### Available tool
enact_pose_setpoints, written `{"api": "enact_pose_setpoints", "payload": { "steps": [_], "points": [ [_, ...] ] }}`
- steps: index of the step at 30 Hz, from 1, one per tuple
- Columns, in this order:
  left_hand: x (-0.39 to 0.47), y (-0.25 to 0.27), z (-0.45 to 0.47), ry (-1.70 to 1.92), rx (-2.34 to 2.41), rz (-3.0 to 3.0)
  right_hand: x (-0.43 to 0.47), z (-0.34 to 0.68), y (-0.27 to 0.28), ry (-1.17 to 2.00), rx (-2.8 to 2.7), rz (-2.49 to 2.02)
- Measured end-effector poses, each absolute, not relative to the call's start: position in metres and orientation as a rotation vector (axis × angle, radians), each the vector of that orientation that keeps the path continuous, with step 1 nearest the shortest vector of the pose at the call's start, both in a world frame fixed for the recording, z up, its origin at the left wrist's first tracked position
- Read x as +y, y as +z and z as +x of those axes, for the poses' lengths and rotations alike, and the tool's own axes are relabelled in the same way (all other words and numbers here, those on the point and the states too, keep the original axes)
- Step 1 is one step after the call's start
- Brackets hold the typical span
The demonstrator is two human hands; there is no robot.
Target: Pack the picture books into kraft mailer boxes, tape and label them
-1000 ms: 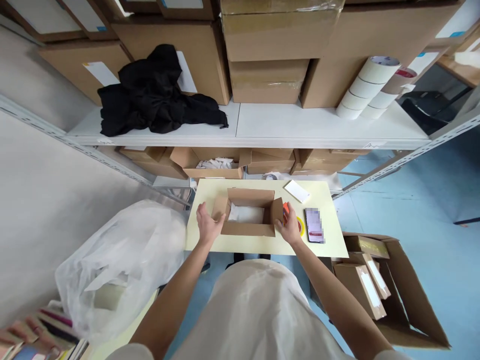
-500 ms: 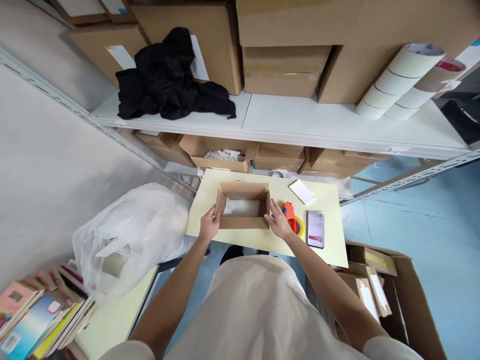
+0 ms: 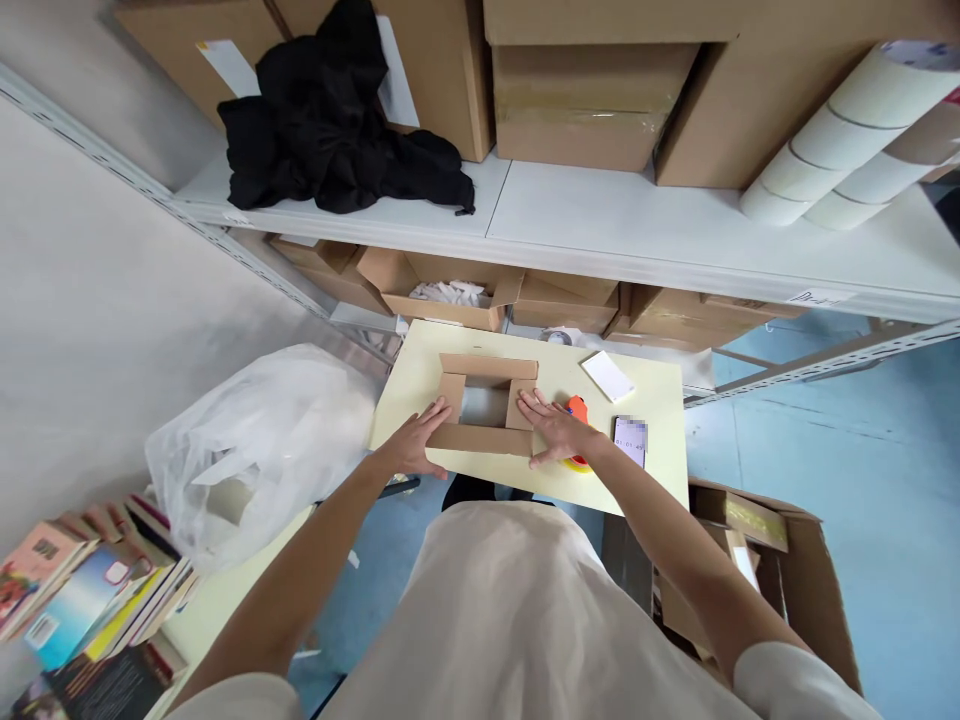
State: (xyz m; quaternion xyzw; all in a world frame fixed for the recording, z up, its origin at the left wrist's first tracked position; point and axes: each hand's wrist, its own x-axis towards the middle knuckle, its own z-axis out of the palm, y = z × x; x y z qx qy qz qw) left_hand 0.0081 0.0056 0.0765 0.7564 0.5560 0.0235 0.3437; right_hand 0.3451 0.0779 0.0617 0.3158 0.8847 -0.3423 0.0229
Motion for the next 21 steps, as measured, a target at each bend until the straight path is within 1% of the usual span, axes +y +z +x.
{"api": "enact_pose_setpoints", "payload": {
  "steps": [2, 4, 7, 12, 17, 21],
  "points": [
    [0.006, 0.076, 0.004, 0.048, 1.462, 1.967, 0.083, 0.349, 0.062, -1.089, 2.748, 0.945],
    [0.007, 0.072, 0.005, 0.148, 1.519, 1.905, 0.085, 0.351, 0.06, -1.148, 2.764, 0.98],
    [0.007, 0.062, 0.014, 0.433, 1.631, 1.696, 0.081, 0.35, 0.052, -1.287, 2.794, 1.094],
    [0.014, 0.043, 0.033, 0.92, 1.787, 1.257, 0.069, 0.339, 0.037, -1.546, 2.816, 1.512],
    [0.022, 0.036, 0.044, 1.077, 1.889, 1.037, 0.06, 0.325, 0.03, -1.748, 2.703, 1.846],
    [0.024, 0.033, 0.049, 1.146, 1.997, 0.969, 0.058, 0.324, 0.028, -1.694, 2.551, 2.104]
  ]
}}
